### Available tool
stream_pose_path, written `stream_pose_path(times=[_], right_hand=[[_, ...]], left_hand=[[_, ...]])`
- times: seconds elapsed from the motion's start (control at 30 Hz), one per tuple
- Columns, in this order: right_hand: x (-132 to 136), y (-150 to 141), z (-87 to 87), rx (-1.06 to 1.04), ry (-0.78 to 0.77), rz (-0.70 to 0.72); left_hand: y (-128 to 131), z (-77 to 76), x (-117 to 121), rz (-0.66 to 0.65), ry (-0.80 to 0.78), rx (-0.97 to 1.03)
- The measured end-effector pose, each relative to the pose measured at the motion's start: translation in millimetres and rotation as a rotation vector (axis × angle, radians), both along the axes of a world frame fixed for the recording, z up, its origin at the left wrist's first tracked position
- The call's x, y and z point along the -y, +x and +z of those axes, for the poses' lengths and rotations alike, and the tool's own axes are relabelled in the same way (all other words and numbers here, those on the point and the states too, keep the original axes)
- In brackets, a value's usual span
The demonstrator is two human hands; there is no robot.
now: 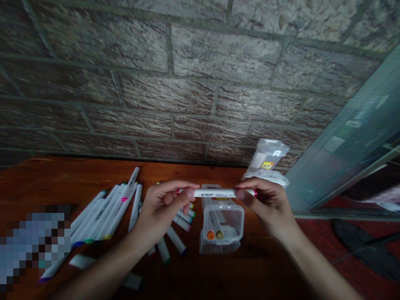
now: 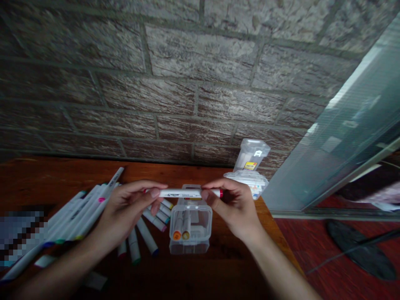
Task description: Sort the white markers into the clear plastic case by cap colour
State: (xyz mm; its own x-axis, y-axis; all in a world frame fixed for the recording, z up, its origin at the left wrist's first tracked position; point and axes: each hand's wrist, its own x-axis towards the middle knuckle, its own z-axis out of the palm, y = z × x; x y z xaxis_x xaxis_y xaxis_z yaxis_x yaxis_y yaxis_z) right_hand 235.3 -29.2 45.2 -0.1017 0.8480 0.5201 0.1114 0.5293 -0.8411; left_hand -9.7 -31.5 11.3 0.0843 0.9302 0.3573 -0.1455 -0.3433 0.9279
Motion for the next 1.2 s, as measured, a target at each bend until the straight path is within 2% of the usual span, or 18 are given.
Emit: stream_pose_path(times=[0.13,0.27,0.63,0.97,1.2], right_hand=[[1.0,-3.2,1.8,0.009,-0.008,-0.014],[0.6,-3.4,3.3,-0.012,-0.035,0.003],[-3.8,6.1,-9.8,-0.049,-0.142,0.053],[-3.3,-1.0,-2.5,-0.029,-0.045,0.001],[-4.2,0.4,-4.0,-0.075,-0.083,0.044]], left_hand=[[-0.3,4.9,1.6,0.051,0.024,-0.117],[-0.2,8.0,3.9,0.081,0.039,-0.144],[-1.4,-0.7,0.2,-0.063,-0.037,0.108],[2.0,9.5,2.1,0.058,0.017,-0.068],[1.7,7.4,3.6,0.006,-0.022,-0.030]])
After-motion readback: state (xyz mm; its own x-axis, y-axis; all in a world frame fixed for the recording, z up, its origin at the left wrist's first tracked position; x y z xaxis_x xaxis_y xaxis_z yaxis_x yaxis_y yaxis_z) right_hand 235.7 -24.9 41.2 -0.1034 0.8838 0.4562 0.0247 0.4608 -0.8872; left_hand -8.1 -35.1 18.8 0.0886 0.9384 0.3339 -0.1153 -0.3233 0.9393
